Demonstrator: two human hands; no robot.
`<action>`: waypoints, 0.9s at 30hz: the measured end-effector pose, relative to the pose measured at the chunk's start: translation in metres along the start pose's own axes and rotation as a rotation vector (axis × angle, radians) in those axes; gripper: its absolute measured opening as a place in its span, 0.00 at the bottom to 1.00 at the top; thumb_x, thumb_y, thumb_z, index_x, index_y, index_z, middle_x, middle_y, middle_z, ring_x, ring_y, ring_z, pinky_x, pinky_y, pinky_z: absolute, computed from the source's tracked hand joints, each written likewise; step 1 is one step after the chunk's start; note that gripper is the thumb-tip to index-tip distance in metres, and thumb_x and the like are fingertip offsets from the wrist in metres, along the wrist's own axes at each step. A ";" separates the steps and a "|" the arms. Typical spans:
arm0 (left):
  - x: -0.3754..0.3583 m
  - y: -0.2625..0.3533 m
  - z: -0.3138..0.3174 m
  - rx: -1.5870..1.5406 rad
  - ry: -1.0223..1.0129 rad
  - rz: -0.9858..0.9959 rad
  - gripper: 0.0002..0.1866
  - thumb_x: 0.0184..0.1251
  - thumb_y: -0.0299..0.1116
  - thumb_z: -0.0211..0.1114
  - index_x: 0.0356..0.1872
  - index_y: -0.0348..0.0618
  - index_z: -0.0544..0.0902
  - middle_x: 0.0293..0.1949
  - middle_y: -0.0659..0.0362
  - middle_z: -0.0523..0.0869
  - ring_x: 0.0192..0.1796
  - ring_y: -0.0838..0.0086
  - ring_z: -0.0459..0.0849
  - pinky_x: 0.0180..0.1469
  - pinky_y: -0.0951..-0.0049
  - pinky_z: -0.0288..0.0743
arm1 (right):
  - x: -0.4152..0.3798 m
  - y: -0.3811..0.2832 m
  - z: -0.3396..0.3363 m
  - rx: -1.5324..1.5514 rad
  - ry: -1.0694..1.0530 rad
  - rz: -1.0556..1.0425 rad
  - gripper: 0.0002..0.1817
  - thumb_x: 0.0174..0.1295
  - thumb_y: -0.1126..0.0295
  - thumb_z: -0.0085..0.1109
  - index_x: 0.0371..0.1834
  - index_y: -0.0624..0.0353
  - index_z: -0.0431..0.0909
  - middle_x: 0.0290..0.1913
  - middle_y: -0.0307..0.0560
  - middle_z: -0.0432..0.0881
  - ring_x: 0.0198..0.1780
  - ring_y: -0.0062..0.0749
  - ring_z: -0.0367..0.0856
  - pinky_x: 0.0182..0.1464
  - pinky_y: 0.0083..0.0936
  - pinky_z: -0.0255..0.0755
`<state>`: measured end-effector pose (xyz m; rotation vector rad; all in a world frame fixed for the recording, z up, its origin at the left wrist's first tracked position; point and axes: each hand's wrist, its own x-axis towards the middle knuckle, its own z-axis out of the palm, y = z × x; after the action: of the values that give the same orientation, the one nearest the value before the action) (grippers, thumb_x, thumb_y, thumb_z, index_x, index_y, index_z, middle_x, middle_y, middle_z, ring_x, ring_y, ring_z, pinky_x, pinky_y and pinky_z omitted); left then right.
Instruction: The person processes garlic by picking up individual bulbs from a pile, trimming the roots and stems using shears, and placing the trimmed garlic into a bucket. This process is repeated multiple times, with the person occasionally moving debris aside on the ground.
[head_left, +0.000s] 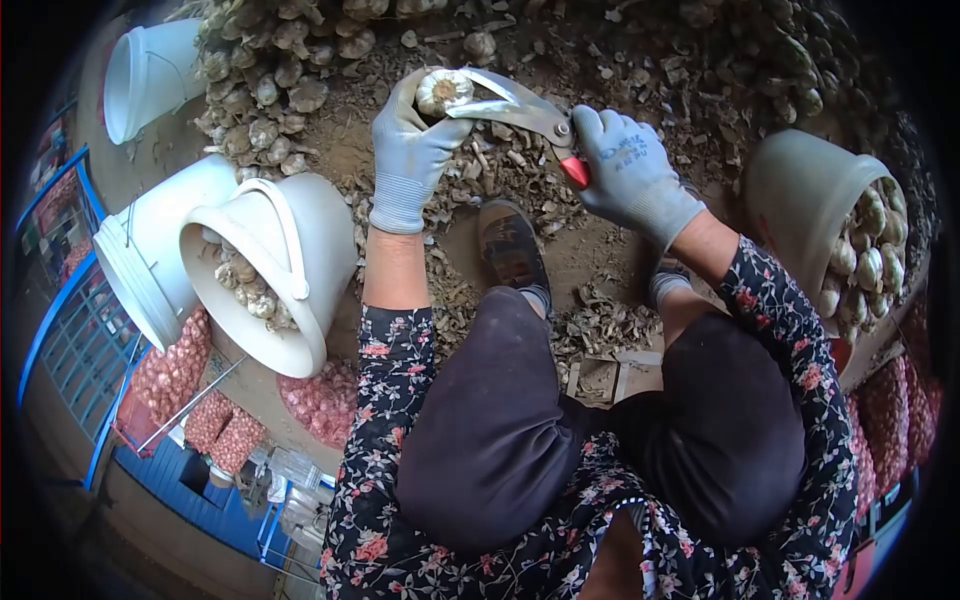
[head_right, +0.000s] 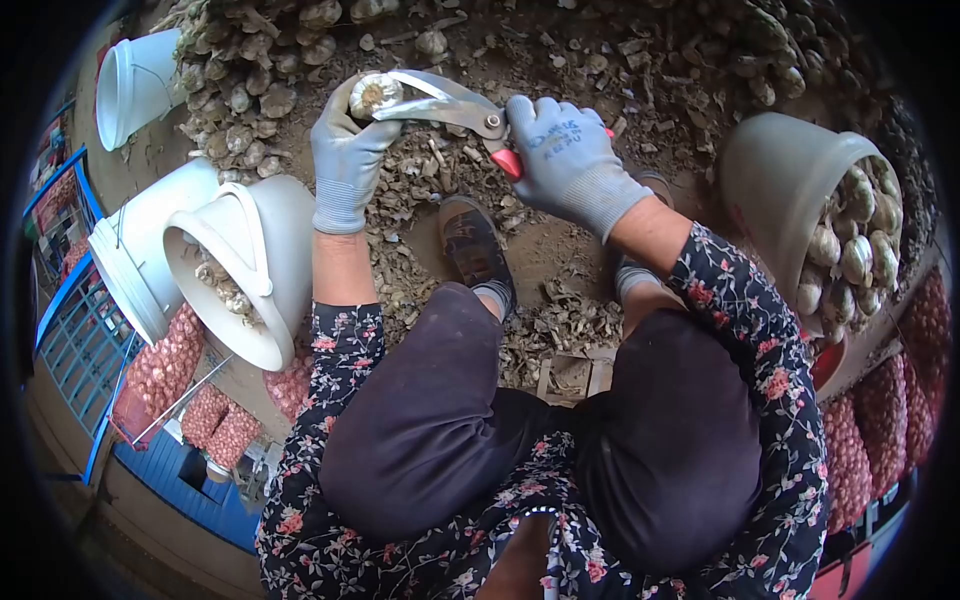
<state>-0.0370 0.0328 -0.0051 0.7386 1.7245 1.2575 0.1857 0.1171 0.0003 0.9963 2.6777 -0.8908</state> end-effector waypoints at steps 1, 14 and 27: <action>-0.002 0.002 0.004 -0.002 -0.010 -0.001 0.30 0.44 0.20 0.72 0.54 0.33 0.75 0.45 0.58 0.82 0.46 0.78 0.81 0.50 0.77 0.77 | 0.000 -0.001 -0.001 -0.059 0.016 0.021 0.22 0.56 0.57 0.60 0.46 0.59 0.67 0.40 0.55 0.78 0.43 0.50 0.80 0.45 0.44 0.72; -0.015 -0.021 0.016 -0.228 -0.226 -0.188 0.19 0.52 0.25 0.70 0.47 0.34 0.79 0.41 0.57 0.84 0.42 0.75 0.83 0.46 0.73 0.80 | -0.026 0.024 0.023 0.274 -0.115 0.077 0.16 0.59 0.62 0.57 0.40 0.62 0.66 0.32 0.64 0.80 0.39 0.58 0.80 0.40 0.44 0.72; 0.117 -0.040 0.040 1.224 -0.126 -0.221 0.34 0.49 0.59 0.68 0.51 0.43 0.80 0.52 0.47 0.82 0.53 0.54 0.81 0.56 0.57 0.74 | 0.000 0.042 0.027 0.558 -0.322 0.380 0.23 0.55 0.55 0.58 0.44 0.65 0.71 0.43 0.64 0.78 0.47 0.54 0.77 0.50 0.39 0.68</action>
<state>-0.0544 0.1357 -0.0827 1.1940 2.3001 -0.1313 0.2109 0.1267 -0.0421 1.2710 1.9167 -1.5820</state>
